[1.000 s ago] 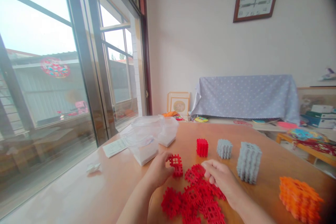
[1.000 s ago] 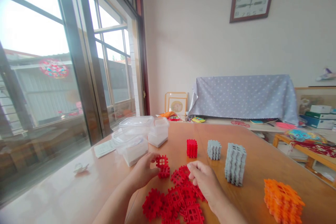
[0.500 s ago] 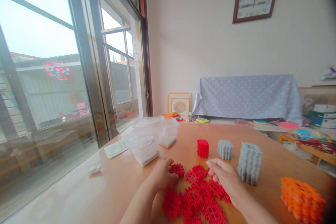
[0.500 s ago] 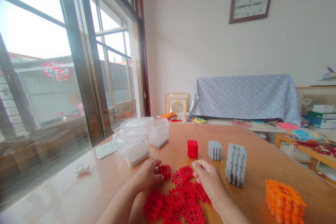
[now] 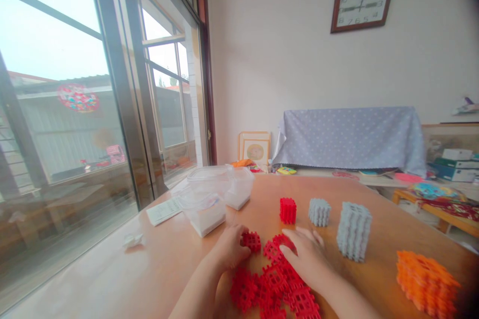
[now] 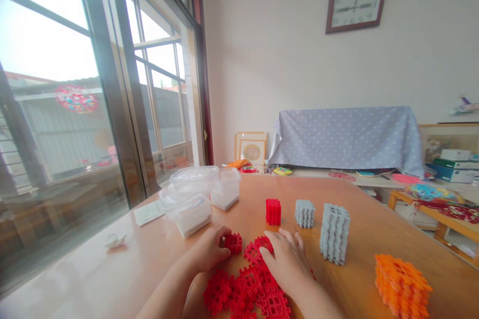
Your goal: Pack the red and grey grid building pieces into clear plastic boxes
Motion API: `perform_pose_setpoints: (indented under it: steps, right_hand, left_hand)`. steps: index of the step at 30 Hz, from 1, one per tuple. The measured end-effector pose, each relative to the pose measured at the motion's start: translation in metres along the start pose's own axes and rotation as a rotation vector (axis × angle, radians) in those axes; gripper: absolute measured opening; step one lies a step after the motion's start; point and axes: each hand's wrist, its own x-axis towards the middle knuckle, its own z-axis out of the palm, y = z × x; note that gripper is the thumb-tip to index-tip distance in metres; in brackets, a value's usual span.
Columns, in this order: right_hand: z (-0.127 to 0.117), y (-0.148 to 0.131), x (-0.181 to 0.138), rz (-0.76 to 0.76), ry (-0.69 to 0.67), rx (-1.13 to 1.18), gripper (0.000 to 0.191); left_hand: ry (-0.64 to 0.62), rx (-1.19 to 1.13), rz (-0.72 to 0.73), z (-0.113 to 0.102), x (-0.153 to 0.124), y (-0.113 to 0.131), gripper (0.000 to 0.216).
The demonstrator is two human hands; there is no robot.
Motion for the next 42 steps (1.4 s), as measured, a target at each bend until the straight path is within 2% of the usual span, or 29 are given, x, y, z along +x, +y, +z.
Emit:
perform_pose_setpoints:
  steps: [7,10,15,20,22,26,29,35,42]
  right_hand:
    - [0.000,-0.007,0.002,0.017,-0.058,-0.001,0.029]
    - [0.000,-0.005,0.004,0.006,-0.023,0.011,0.039]
    - [0.001,-0.006,0.006,-0.009,0.034,0.099,0.058]
    - [-0.009,-0.026,0.000,-0.049,0.009,0.252,0.063]
    - [-0.014,-0.037,-0.004,-0.080,0.002,0.290,0.063]
    - [-0.019,-0.050,-0.009,-0.110,-0.040,0.351,0.061]
    - [-0.020,-0.051,-0.009,-0.099,-0.056,0.402,0.065]
    - [-0.019,-0.040,-0.006,-0.096,0.020,0.313,0.060]
    - [-0.015,-0.030,-0.002,-0.089,0.057,0.230,0.052]
  left_hand:
    - [0.006,-0.014,0.011,0.000,0.000,0.000,0.033]
    - [0.016,-0.027,0.000,0.000,-0.001,-0.001,0.034]
    - [0.091,-0.070,-0.017,-0.003,-0.004,-0.001,0.058]
    - [0.175,-0.338,0.078,-0.001,-0.005,0.012,0.041]
    - [0.131,-0.474,0.077,0.004,-0.005,0.019,0.035]
    - [-0.038,-0.792,0.054,0.015,-0.003,0.030,0.032]
    - [-0.041,-0.926,-0.004,0.016,-0.002,0.031,0.030]
    - [0.174,-0.890,-0.211,0.000,0.001,0.017,0.033]
    - [0.154,-0.801,-0.295,0.005,0.005,0.003,0.030]
